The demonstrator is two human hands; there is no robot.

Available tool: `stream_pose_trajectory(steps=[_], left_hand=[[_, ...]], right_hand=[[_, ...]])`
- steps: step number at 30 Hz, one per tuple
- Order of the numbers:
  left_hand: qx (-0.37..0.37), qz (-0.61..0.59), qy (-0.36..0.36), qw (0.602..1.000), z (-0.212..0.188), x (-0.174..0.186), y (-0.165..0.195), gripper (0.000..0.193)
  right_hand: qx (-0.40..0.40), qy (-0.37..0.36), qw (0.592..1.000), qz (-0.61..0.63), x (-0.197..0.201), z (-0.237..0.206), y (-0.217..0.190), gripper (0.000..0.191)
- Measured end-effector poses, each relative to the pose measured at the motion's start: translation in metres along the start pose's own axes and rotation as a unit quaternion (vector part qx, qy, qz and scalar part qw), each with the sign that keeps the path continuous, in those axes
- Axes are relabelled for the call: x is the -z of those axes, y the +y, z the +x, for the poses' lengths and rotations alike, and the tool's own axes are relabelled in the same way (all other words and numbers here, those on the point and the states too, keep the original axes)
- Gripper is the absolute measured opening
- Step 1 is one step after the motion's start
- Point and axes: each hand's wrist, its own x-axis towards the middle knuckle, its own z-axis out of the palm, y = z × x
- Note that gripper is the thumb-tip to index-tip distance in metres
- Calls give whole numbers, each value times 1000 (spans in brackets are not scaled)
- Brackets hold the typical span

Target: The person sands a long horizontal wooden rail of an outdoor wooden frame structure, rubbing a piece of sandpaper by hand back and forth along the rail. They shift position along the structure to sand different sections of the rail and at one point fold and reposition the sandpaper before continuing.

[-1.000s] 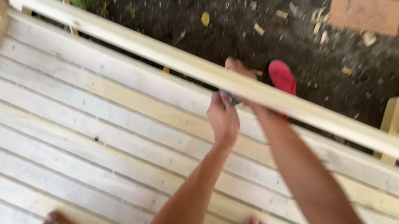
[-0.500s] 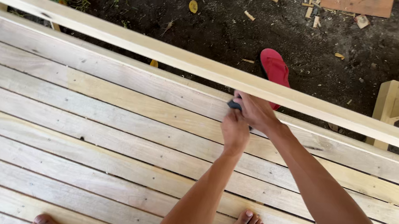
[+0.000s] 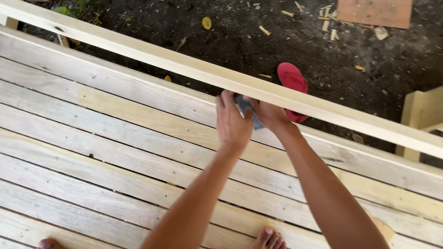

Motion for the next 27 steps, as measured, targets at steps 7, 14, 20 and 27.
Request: stream_pose_trajectory(steps=[7,14,20,27], left_hand=[[-64,31,-373,925,1,-4,9,14],[-43,81,-329,940,-10,-49,-2,31],[-162,180,-294,925,11,-52,-25,46],[-150,170,-316,921,20,-36,-24,54]], right_hand=[[-118,79,976,164,56,-93,-13,31],[-138,322,934,-64,33,-149,-41,40],[-91,142,967,-190,6,-129,-23,54],[-96,77,943,-308,-16,-125,-13,64]])
